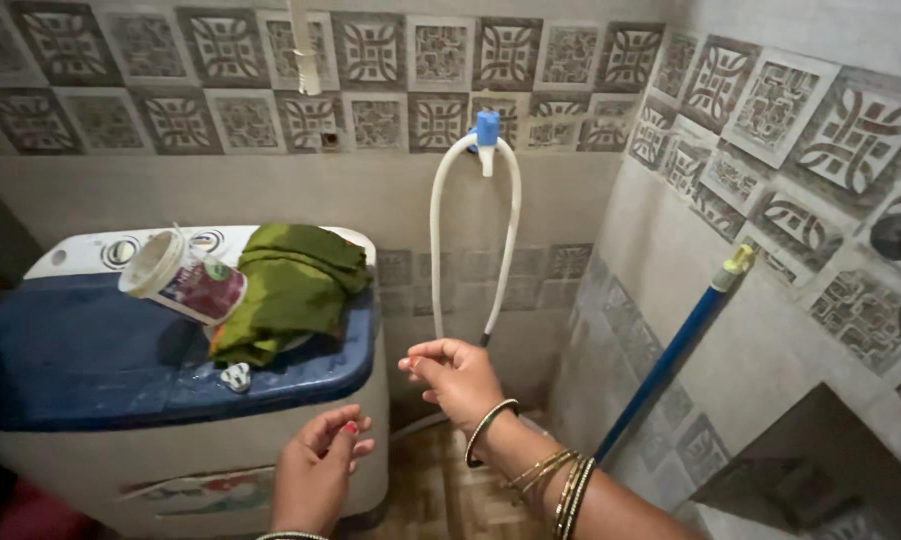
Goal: The person wipes a wet floor with a cloth, then picks up a patterned curtain and hangs it on a wall-mounted rod using a string. The person adjusts the curtain along the rod and secures it in place.
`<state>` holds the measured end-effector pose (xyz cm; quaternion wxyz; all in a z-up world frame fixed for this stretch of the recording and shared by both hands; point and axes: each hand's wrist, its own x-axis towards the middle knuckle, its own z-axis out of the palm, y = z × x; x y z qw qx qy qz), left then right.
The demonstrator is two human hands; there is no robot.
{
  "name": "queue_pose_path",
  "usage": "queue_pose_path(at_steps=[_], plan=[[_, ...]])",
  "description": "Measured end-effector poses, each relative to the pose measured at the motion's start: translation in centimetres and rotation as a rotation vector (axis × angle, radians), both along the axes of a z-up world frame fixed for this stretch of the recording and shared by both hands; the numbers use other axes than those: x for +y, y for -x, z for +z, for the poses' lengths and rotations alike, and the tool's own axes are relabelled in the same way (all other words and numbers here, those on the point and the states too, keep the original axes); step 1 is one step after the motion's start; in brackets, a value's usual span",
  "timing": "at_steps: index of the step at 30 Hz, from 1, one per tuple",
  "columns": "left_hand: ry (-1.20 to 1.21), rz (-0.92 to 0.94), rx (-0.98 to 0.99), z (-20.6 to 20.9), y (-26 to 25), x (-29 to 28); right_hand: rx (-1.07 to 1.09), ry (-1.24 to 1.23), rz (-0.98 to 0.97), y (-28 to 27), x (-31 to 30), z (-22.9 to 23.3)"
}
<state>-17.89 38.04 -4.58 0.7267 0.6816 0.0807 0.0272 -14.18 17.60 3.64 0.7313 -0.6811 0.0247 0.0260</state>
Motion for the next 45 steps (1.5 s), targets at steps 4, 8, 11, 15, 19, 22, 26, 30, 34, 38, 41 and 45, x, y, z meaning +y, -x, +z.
queue_pose_path(at_steps=[4,8,11,15,19,22,26,30,34,38,41,45], plan=[[0.026,-0.004,0.007,0.2,0.4,2.0,-0.008,0.03,0.01,0.6,2.1,0.3],[0.028,-0.025,-0.032,0.7,0.6,3.9,-0.027,0.02,0.011,0.8,3.8,1.0],[-0.022,-0.011,-0.018,1.4,1.0,5.0,-0.018,0.043,0.003,0.9,5.2,1.7],[-0.023,-0.049,-0.069,2.0,0.9,6.3,-0.053,0.065,-0.007,1.0,6.9,2.0],[-0.006,-0.044,-0.09,2.5,0.5,7.7,-0.077,0.047,0.0,0.8,8.5,2.2],[0.017,-0.036,-0.087,2.5,0.4,8.7,-0.091,0.038,0.004,0.9,9.7,2.0],[0.024,-0.035,-0.067,1.8,0.5,10.0,-0.088,-0.024,0.021,1.1,11.2,1.4],[0.03,-0.021,-0.008,0.9,0.7,11.2,-0.028,0.001,0.032,1.4,12.0,0.9],[0.008,-0.016,-0.034,0.4,0.7,12.0,0.027,0.016,0.033,1.3,12.6,0.5],[0.033,0.009,-0.005,0.3,1.0,12.2,0.042,0.047,0.058,1.2,12.7,0.1],[0.037,0.035,0.039,-0.1,1.4,12.7,0.064,0.049,0.085,0.6,12.9,-0.3],[0.048,0.092,0.038,-1.0,1.3,13.9,0.074,0.018,0.13,-0.7,13.9,-0.9]])
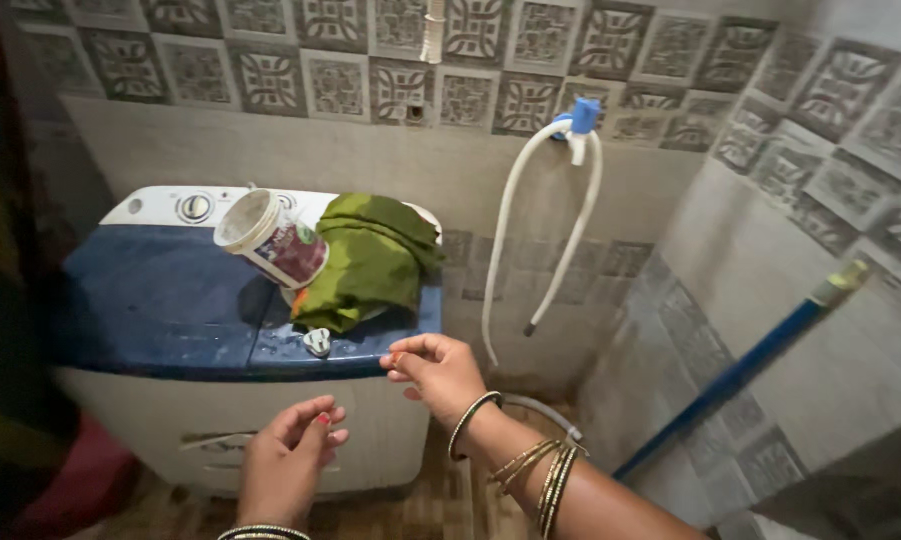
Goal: The person wipes a wet floor with a cloth, then picks up a patterned curtain and hangs it on a wall-mounted rod using a string. The person adjusts the curtain along the rod and secures it in place.
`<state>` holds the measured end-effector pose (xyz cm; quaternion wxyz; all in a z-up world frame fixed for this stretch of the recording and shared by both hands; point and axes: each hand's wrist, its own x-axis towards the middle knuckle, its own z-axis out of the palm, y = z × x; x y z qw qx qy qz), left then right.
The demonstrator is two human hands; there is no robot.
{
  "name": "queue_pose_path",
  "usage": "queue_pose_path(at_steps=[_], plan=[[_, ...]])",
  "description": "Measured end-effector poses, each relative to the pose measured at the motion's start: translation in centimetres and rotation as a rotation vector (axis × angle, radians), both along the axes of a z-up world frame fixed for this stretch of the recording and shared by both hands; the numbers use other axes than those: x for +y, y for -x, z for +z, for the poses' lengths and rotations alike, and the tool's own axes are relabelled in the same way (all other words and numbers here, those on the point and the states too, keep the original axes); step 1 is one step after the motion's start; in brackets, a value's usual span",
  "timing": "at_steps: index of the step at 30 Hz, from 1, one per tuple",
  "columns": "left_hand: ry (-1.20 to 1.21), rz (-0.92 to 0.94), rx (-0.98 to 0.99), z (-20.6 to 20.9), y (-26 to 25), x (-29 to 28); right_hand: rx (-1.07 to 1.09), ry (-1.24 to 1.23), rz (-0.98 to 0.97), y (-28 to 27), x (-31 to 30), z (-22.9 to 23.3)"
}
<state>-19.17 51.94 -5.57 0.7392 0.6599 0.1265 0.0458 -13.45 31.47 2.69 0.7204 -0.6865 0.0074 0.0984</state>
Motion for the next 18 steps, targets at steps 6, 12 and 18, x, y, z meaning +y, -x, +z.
queue_pose_path(at_steps=[6,12,18], plan=[[0.074,0.069,-0.044,-2.0,-1.1,1.5,0.032,0.0,0.084,-1.4,0.8,-0.7],[0.114,0.136,-0.007,-3.6,-1.2,0.8,0.043,-0.016,0.158,-3.1,0.9,-1.0],[0.089,0.238,0.0,-3.6,-0.6,0.9,0.039,-0.038,0.22,-4.3,1.2,-1.6]])
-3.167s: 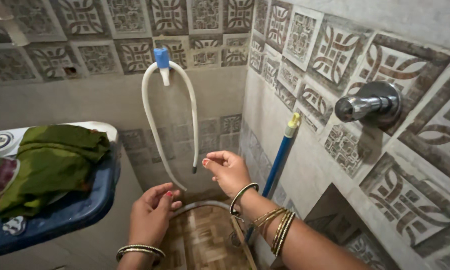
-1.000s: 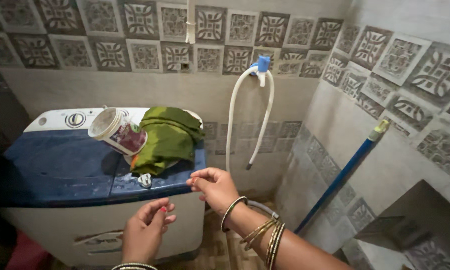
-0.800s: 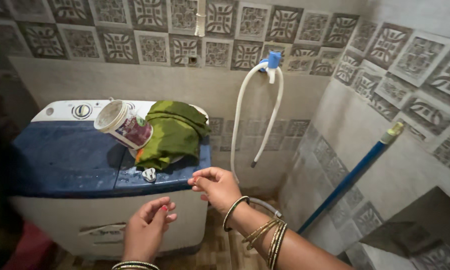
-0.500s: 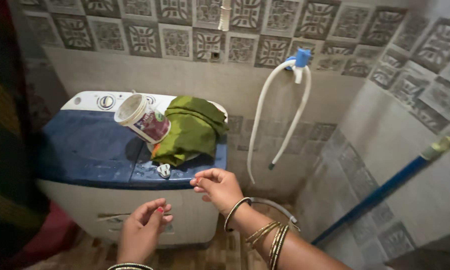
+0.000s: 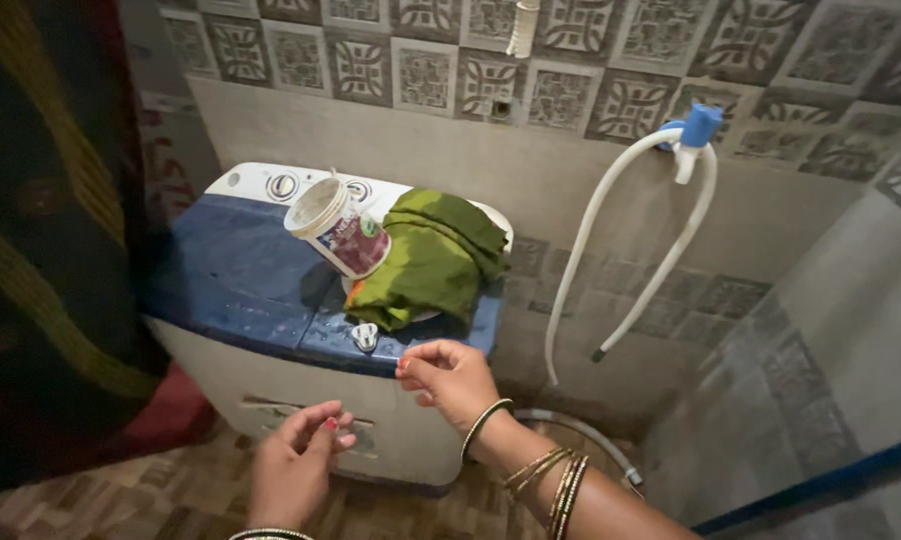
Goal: The person wipes a wet floor with a cloth, then picks up a patterned curtain and hangs it on a wall-mounted rod using a string. The person adjusts the curtain along the rod and secures it in place.
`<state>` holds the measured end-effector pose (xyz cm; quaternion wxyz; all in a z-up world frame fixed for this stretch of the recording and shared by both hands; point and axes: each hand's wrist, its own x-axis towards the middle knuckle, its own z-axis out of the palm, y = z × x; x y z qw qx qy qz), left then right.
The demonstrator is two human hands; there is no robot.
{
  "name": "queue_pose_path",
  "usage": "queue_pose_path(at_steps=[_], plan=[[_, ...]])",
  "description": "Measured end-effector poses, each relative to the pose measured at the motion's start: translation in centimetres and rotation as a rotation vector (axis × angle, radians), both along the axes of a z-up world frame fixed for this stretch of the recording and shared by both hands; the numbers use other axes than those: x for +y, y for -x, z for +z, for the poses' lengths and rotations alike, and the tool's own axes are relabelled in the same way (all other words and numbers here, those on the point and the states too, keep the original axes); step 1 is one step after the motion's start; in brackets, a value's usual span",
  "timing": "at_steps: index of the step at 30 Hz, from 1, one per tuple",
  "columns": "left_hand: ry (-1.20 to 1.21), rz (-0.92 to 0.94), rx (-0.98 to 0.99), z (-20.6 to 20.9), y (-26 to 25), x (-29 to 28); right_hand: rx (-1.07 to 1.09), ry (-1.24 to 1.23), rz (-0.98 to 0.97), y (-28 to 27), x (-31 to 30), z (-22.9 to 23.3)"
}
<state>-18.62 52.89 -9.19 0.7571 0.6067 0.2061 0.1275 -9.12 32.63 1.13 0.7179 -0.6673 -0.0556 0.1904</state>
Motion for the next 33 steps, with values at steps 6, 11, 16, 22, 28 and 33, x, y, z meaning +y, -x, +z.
queue_pose_path(at_steps=[6,11,16,22,28,33], plan=[[-0.033,0.061,0.004,0.1,1.3,-0.2,-0.027,-0.068,0.051,-0.6,0.9,-0.9],[-0.112,0.102,-0.058,-0.6,2.5,0.6,-0.044,-0.042,0.085,-1.0,2.1,-1.6],[-0.035,0.163,-0.035,-2.2,3.6,1.9,0.011,-0.061,0.135,-0.3,3.4,-1.9],[-0.111,0.191,-0.143,-4.1,4.2,3.8,0.095,-0.075,0.171,0.5,4.8,-0.8],[-0.109,0.19,-0.136,-4.0,4.0,5.9,0.051,-0.014,0.162,0.8,7.0,0.9],[-0.123,0.202,-0.12,-2.8,4.3,8.5,0.026,-0.029,0.177,1.5,9.8,1.8]])
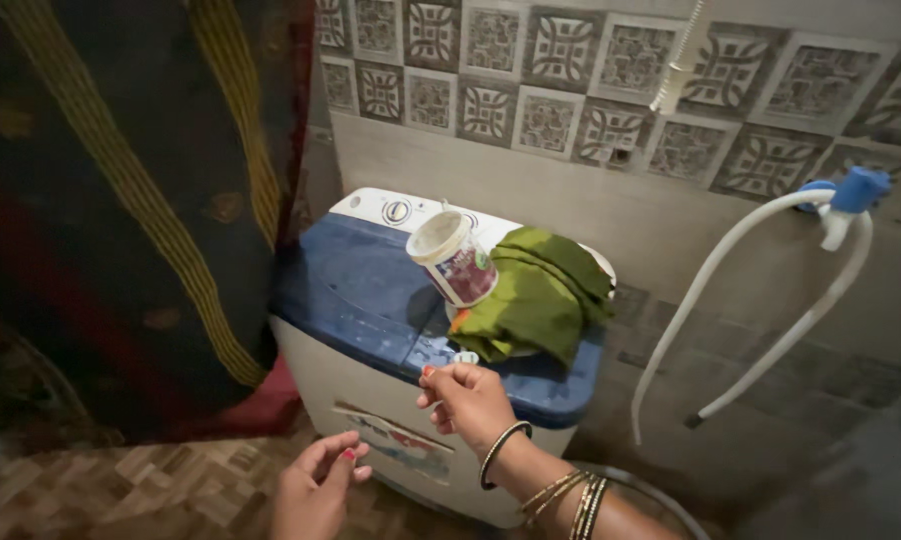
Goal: The person wipes a wet floor with a cloth, then picks up a patterned curtain and hangs it on a wall-mounted rod using a string. The person adjusts the curtain along the rod and secures it in place.
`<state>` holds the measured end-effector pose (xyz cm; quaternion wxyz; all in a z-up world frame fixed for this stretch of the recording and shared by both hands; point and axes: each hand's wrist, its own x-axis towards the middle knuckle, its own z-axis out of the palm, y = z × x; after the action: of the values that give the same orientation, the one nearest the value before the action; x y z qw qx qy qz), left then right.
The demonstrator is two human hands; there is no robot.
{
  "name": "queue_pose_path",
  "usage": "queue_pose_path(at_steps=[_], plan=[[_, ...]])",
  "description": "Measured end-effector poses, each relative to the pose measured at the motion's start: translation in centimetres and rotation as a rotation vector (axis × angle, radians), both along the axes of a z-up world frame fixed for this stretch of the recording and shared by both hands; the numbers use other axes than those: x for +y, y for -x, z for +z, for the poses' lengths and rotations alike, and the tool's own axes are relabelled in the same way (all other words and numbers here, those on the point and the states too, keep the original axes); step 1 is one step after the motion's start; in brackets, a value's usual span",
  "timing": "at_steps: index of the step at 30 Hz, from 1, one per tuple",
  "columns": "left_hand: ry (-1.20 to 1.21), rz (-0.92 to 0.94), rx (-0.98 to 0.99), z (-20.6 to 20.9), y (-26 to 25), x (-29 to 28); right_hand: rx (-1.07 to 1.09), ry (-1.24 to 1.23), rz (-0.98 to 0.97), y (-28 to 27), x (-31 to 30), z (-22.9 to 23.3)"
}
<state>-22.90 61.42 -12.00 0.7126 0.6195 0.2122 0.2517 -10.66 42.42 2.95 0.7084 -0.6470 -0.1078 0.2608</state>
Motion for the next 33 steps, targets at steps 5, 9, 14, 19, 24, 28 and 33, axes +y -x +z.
queue_pose_path(at_steps=[5,9,14,19,24,28,33], plan=[[0.031,0.0,0.12,1.7,1.0,4.2,-0.028,-0.069,0.018,0.9,5.1,0.5],[0.02,-0.024,0.106,3.3,2.4,8.3,-0.04,-0.072,0.018,2.0,9.3,1.2],[-0.011,-0.009,0.12,4.9,4.2,12.4,-0.036,-0.086,0.038,3.6,14.0,2.2],[-0.017,0.019,0.134,5.8,6.6,15.5,-0.058,-0.047,0.057,5.5,17.6,3.0],[0.012,0.061,0.18,6.2,8.3,18.7,-0.035,-0.005,0.061,7.1,21.0,3.7],[0.038,0.061,0.149,6.2,9.1,20.8,-0.032,-0.011,0.074,7.8,23.4,3.7],[0.041,0.071,0.222,6.6,9.5,22.7,-0.135,0.049,0.043,6.9,25.5,3.5]])
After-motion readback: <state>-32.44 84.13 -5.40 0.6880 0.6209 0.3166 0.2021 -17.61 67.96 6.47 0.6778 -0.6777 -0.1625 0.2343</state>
